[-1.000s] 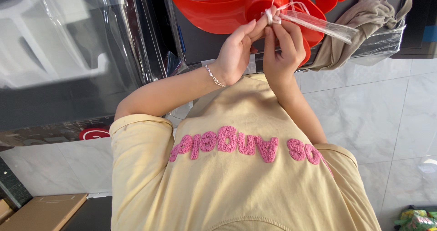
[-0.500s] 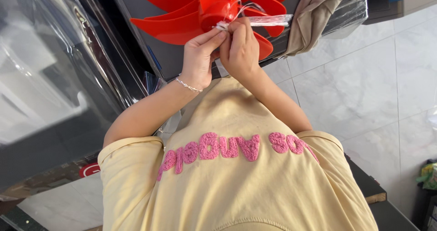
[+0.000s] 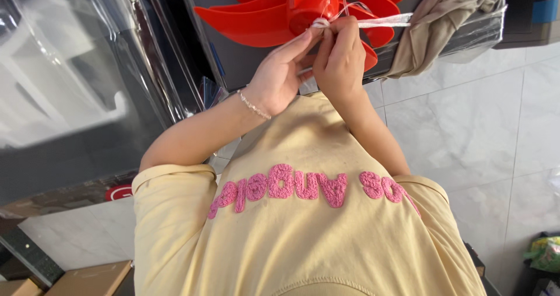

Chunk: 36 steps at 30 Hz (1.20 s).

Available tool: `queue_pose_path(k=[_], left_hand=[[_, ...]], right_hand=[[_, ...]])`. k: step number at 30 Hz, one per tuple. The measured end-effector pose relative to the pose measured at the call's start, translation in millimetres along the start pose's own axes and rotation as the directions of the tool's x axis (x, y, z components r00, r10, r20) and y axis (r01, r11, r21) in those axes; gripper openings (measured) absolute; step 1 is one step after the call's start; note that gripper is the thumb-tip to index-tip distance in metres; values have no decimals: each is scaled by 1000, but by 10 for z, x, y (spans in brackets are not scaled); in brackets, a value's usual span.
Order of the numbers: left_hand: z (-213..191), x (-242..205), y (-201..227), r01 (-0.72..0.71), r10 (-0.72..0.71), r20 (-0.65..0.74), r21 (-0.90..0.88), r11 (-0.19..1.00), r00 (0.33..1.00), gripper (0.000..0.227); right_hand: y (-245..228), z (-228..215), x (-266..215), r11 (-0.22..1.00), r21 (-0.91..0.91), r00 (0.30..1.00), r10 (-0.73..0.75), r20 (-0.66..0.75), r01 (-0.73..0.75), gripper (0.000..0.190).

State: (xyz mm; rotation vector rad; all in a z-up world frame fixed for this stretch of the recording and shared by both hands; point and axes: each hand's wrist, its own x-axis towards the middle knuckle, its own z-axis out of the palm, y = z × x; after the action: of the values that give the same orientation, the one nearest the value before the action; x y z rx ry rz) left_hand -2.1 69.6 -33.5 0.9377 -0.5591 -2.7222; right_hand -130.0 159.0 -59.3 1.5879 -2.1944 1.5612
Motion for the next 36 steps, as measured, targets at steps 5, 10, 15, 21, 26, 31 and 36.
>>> queue_pose_path(k=[5, 10, 15, 21, 26, 31, 36], left_hand=[[-214, 227, 51, -189, 230, -98, 317, 929, 968, 26], [-22, 27, -124, -266, 293, -104, 217, 939, 950, 25], [32, -18, -57, -170, 178, -118, 75, 983, 977, 29], [-36, 54, -102, -161, 169, -180, 59, 985, 969, 22], [91, 51, -100, -187, 193, -69, 91, 978, 979, 28], [242, -65, -212, -119, 105, 117, 122, 985, 988, 51], [211, -110, -211, -127, 81, 218, 205, 971, 973, 54]], right_hand=[[-107, 111, -79, 998, -24, 997, -56, 57, 57, 13], [-34, 119, -89, 999, -46, 1000, -7, 28, 9, 13], [-14, 59, -127, 987, 123, 989, 90, 117, -105, 10], [-23, 97, -140, 1000, -25, 997, 7, 74, -5, 14], [35, 12, -92, 999, -41, 1000, 21, 19, -20, 11], [105, -66, -90, 990, -118, 996, 69, -48, -75, 11], [178, -80, -134, 982, 53, 983, 181, 25, -183, 13]])
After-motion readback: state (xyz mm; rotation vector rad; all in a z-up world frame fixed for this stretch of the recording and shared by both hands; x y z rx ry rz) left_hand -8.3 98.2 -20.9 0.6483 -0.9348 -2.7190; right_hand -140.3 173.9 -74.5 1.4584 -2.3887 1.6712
